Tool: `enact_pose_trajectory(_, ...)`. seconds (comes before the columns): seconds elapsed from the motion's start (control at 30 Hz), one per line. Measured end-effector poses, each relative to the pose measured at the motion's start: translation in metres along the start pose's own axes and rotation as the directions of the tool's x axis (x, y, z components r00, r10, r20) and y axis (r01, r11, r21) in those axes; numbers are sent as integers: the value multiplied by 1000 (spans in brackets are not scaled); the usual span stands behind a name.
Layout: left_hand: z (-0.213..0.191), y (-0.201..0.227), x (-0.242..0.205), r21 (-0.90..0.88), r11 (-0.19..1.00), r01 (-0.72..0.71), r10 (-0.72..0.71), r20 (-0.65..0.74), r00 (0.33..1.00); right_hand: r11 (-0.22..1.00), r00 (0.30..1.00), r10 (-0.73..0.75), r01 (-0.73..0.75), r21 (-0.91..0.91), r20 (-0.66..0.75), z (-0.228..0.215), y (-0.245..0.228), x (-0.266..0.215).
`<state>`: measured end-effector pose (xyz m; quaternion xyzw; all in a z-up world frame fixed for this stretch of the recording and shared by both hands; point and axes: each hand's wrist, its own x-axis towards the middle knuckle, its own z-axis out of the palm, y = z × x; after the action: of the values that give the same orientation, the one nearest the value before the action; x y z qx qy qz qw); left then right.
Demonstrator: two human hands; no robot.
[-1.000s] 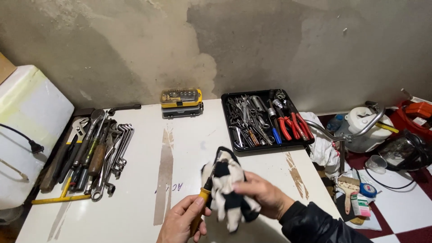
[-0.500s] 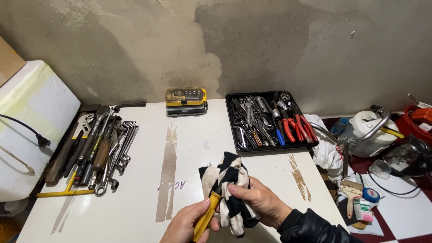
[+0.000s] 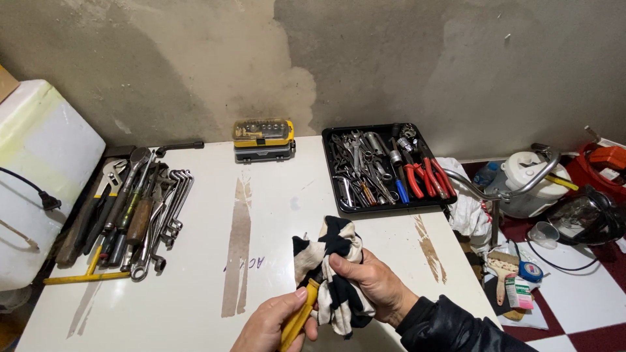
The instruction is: The person is cleaning various screwdrivers by wiping them with a cloth at a workbench.
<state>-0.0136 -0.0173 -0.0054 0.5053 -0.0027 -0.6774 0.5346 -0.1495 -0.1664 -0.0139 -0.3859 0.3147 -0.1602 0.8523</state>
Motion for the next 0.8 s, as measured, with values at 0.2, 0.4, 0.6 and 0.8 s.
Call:
enact_pose_trajectory(0.2,0,1,0,25,1000,0,0,18,1000,999,999,-53,53,-8,12,-3,2,2)
enact_pose_trajectory(0.4,6,0,-1,218,969,-119,155,-155,976,998,997,-69,69,-4,18,0,-1,1)
enact_pose_trajectory(0.6,1,-2,7,226,959,-174,211,-155,965,997,996,-80,79,21,30,3,-3,1)
enact_pose_trajectory(0.8,-5,1,4,217,960,-175,171,38,985,997,997,-80,80,-2,-2,-3,-6,3)
